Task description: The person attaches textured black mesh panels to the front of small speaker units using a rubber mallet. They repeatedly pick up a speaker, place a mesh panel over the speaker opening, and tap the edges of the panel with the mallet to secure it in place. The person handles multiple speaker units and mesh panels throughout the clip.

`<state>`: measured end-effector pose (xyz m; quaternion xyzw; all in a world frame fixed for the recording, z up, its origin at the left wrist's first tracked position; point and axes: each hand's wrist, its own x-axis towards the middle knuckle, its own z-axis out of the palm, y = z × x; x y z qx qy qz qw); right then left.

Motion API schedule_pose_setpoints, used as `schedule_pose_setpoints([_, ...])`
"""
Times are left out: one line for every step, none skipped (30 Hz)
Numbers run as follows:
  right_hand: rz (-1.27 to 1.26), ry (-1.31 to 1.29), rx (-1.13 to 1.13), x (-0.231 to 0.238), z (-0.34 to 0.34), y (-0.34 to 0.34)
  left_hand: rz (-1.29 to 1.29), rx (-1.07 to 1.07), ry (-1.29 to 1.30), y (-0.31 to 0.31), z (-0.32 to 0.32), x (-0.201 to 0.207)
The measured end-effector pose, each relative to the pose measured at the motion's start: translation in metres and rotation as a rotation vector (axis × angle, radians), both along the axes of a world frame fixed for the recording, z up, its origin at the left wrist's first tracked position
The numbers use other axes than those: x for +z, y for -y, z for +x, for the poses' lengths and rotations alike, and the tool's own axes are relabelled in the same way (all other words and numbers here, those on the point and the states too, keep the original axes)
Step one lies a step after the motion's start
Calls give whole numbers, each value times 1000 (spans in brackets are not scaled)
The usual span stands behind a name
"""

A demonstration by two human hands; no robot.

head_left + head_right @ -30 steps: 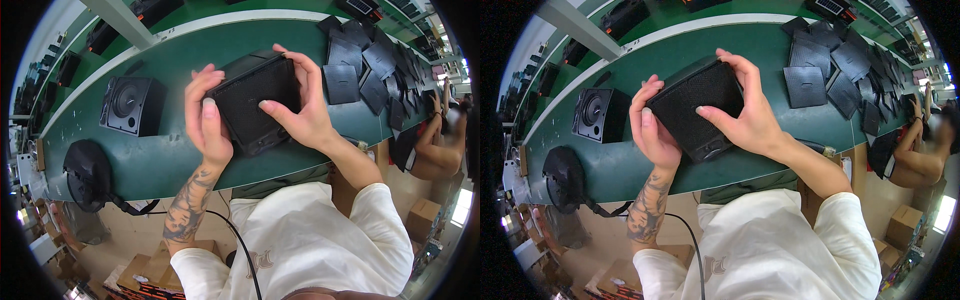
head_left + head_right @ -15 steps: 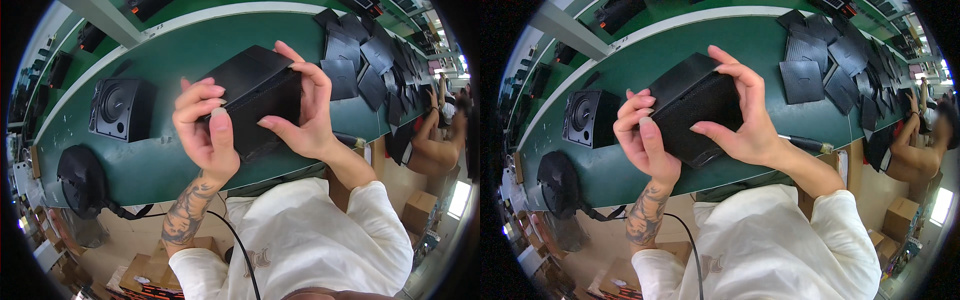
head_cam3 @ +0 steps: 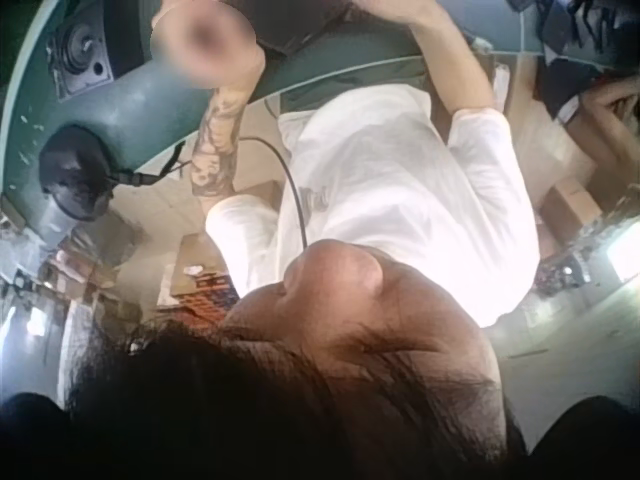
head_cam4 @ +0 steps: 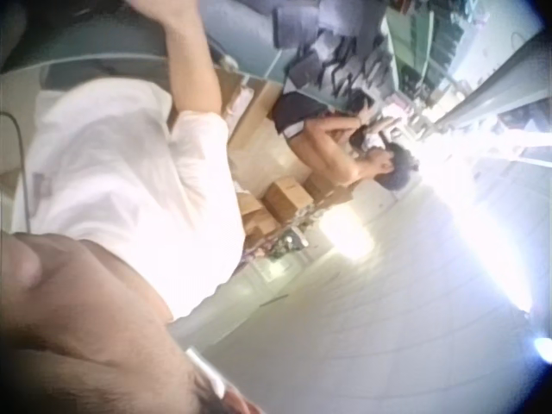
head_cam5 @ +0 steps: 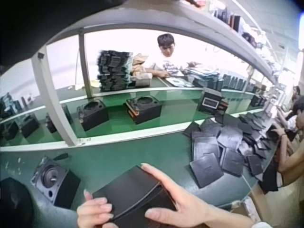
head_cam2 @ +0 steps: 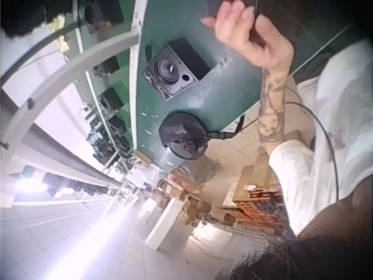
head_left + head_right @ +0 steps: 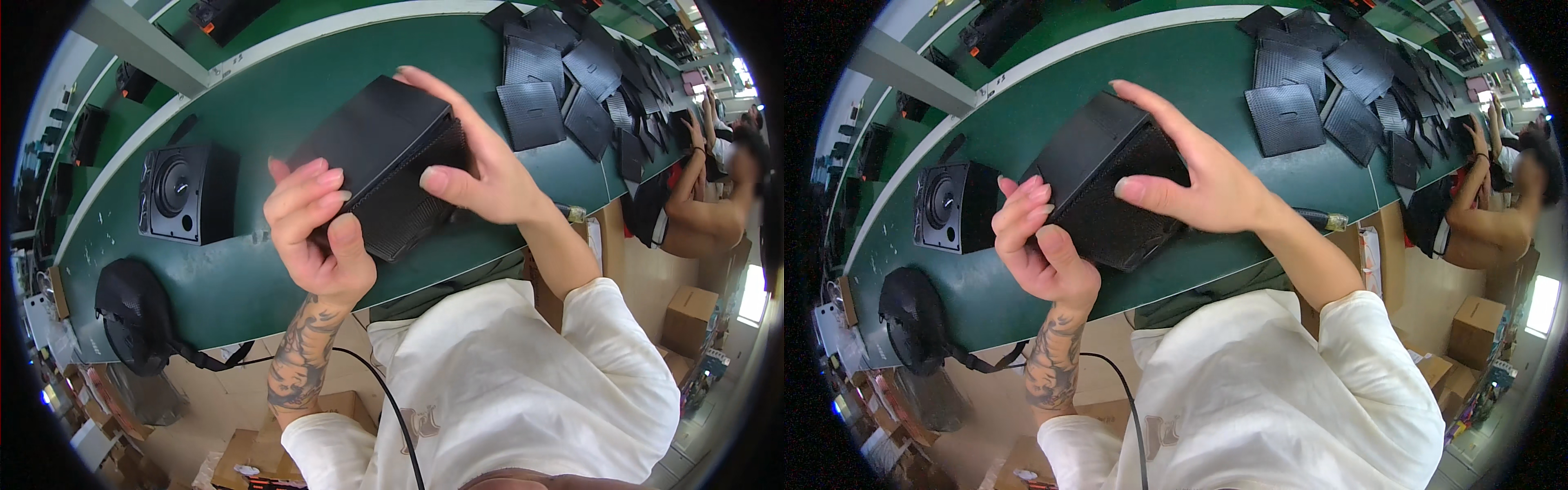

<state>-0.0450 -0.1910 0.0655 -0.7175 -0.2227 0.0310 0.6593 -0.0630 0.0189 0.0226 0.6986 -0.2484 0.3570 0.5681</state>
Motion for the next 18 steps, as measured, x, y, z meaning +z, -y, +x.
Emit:
schedule_pose_setpoints([19, -32, 27, -3, 2, 3, 5, -10, 2, -2, 0, -1])
schedule_pose_setpoints([38, -65, 55, -6, 3, 6, -6, -60, -33, -6, 1, -3])
schedule_pose_setpoints([67, -101, 89, -9, 4, 7, -11, -104, -71, -12, 2, -2])
schedule_pose_setpoints([95, -106, 91, -8, 1, 6, -68, -126, -161, -10, -1, 1])
schedule_pose_setpoints([91, -73, 76, -8, 0, 6, -126, -147, -251, -10, -2, 5])
schedule_pose_setpoints([91, -45, 59, -9, -3, 7, -119, -185, -339, -12, -4, 2])
schedule_pose_setpoints([90, -17, 41, -11, -5, 7, -109, -218, -428, -16, -7, 0])
schedule_pose_setpoints([29, 69, 48, -11, -4, 5, -107, -216, -469, -17, -16, 1])
schedule_pose_setpoints([-34, 154, 52, -8, -2, 5, -106, -216, -510, -17, -23, 0])
schedule_pose_setpoints([-98, 239, 53, -4, 1, 5, -92, -177, -438, -17, -25, -9])
schedule_pose_setpoints([-146, 281, 64, 1, 5, 6, -128, -198, -438, -18, -25, -12])
schedule_pose_setpoints([-191, 326, 76, 8, 10, 6, -160, -215, -436, -20, -23, -13])
schedule_pose_setpoints([-240, 373, 92, 17, 16, 7, -197, -231, -430, -21, -20, -12])
schedule_pose_setpoints([-253, 424, 89, 24, 19, 8, -204, -284, -472, -22, -18, -10])
schedule_pose_setpoints([-343, 472, 94, 31, 20, 9, -214, -330, -516, -22, -18, -9])
schedule_pose_setpoints([-433, 519, 99, 38, 21, 11, -225, -374, -561, -22, -18, -7])
schedule_pose_setpoints([-523, 567, 105, 43, 23, 11, -181, -377, -630, -24, -15, -6])
schedule_pose_setpoints([-596, 652, 87, 45, 24, 8, -140, -378, -702, -26, -10, -4])
